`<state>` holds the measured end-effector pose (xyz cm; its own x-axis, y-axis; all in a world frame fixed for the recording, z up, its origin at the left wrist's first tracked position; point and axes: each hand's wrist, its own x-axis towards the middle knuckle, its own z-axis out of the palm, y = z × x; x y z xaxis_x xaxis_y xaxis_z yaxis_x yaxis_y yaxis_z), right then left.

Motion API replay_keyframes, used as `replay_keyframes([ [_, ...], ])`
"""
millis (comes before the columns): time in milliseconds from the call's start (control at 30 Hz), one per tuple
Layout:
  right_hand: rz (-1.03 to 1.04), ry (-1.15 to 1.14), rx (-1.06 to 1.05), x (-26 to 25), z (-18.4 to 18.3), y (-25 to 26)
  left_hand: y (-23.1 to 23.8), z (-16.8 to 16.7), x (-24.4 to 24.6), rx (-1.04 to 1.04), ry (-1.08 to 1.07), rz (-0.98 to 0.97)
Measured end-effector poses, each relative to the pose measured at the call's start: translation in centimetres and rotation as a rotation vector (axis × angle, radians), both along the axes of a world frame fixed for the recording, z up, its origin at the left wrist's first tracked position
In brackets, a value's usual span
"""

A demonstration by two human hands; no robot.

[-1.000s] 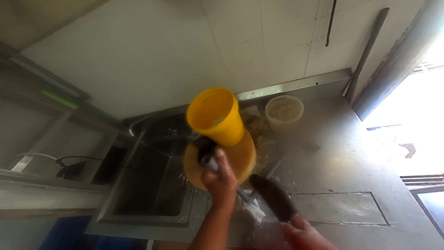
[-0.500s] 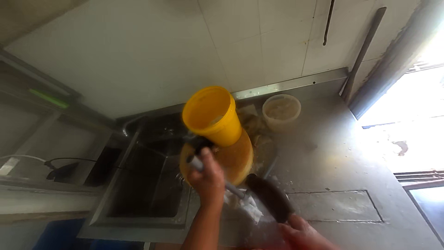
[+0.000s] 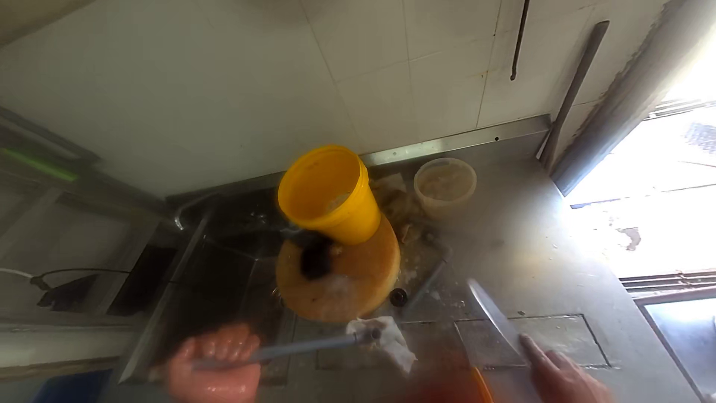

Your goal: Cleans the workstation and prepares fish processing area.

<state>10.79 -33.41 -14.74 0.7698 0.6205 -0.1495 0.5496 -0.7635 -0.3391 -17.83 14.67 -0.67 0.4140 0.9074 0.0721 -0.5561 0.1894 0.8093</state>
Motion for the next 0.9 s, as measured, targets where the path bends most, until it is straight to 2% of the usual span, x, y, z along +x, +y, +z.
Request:
replay_keyframes([
  [67, 0.015, -0.035, -0.032, 0.9, -0.3, -0.8, -0.7, -2.8, -3.2, -0.136, -0.087, 0.095],
  [167, 0.107, 0.087, -0.034, 2.1, 0.8, 0.0, -2.5, -5.3, -6.3, -0.199, -0.207, 0.172],
  [300, 0.174, 0.152, -0.036, 3.0, 3.2, 3.0, -3.0, -5.7, -7.6, -0.204, -0.228, 0.182],
  [400, 0.258, 0.124, 0.048, 1.3, 3.5, 7.4, -2.0, -5.0, -8.6, -0.215, -0.175, 0.219],
  [533, 0.327, 0.256, 0.154, -2.2, 1.0, 14.7, -0.8, -6.1, -8.5, -0.432, 0.236, 0.426],
  [633, 0.371, 0.300, 0.121, -3.4, 0.8, 20.5, -0.2, -9.9, -8.0, -0.606, 0.415, 0.525],
  [700, 0.413, 0.421, 0.006, -4.1, 2.3, 24.1, 0.0, -12.2, -7.5, -0.665, 0.508, 0.564],
  [800, 0.534, 0.465, -0.143, -6.8, 3.7, 28.1, 0.8, -15.0, -7.1, -0.700, 0.711, 0.484],
  [900, 0.523, 0.332, -0.140, -9.4, 0.5, 29.6, 1.2, -16.8, -7.9, -0.663, 1.082, 0.245],
])
